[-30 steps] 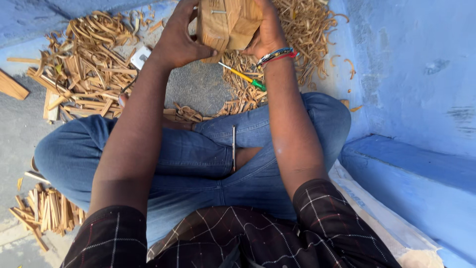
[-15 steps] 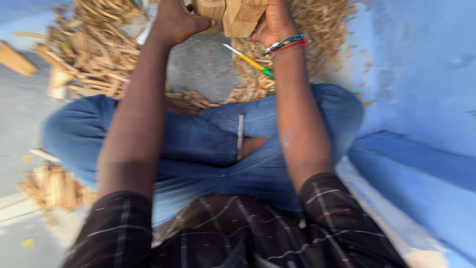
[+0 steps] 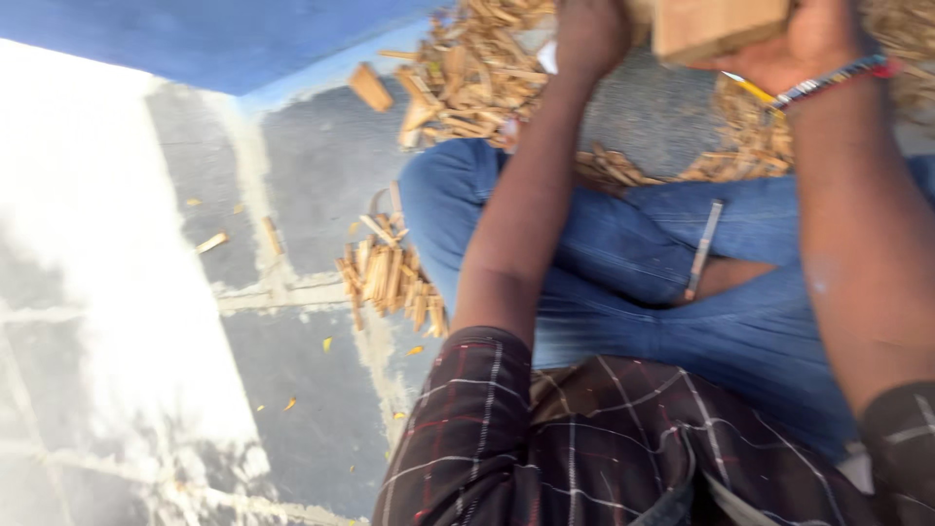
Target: The person carves and marks a wooden block while sitting on a floor covered in wood shavings. They mark the wood with a measuring tape and then use a small hand tool to scrape and shape the block before placing it into a white bag.
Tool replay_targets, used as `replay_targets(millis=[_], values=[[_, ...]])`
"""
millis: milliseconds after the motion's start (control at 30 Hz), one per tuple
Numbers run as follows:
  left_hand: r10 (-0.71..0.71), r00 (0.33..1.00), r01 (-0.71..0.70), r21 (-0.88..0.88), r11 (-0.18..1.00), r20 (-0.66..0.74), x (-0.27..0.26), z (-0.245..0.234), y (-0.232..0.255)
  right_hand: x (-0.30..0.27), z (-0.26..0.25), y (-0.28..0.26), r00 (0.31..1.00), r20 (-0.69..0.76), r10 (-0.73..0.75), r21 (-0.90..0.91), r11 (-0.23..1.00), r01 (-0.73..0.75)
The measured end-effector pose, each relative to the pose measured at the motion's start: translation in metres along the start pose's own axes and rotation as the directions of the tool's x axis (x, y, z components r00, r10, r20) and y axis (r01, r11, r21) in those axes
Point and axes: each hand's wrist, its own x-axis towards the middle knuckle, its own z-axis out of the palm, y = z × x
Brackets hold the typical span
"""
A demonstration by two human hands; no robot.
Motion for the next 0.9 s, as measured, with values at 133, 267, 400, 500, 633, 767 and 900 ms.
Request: replay_targets(millis=[133,267,400,500,633,767,900], values=[[-0.349,0.936,0.326,-0.452,0.830,0.033,0.010,-0.063,0.038,-0.003,0.012,-0.001,1.000,-0.005,-0.031,0.009,0.999,0.031],[-0.145,0.708,0.706,-0.689,0.166,0.691,-0.009,-0.119,0.075,0.006,0.007,0.020,0.995,-0.092,-0.042,0.092,0.994,0.051],[-0.211,0.709,0.705,-0.667,0.240,0.673,-0.012,-0.151,0.076,-0.004,-0.009,0.017,0.802,-0.558,-0.212,-0.804,0.376,-0.460],[-0.362,0.793,0.598,-0.511,0.618,0.490,-0.029,-0.159,0.075,-0.035,-0.021,0.013,0.908,-0.276,-0.315,-0.932,-0.144,-0.334],[-0.433,0.767,0.591,-0.260,0.763,0.473,-0.038,-0.147,0.074,-0.033,-0.028,0.027,0.867,-0.487,-0.106,-0.747,-0.464,-0.476],[-0.393,0.772,0.584,-0.313,0.749,0.499,-0.048,-0.136,0.072,-0.032,-0.032,0.053,0.849,-0.513,-0.127,-0.724,-0.467,-0.507],[-0.323,0.751,0.503,-0.180,0.845,0.576,-0.044,-0.146,0.074,-0.037,-0.014,0.032,0.867,-0.487,-0.105,-0.757,-0.444,-0.479]])
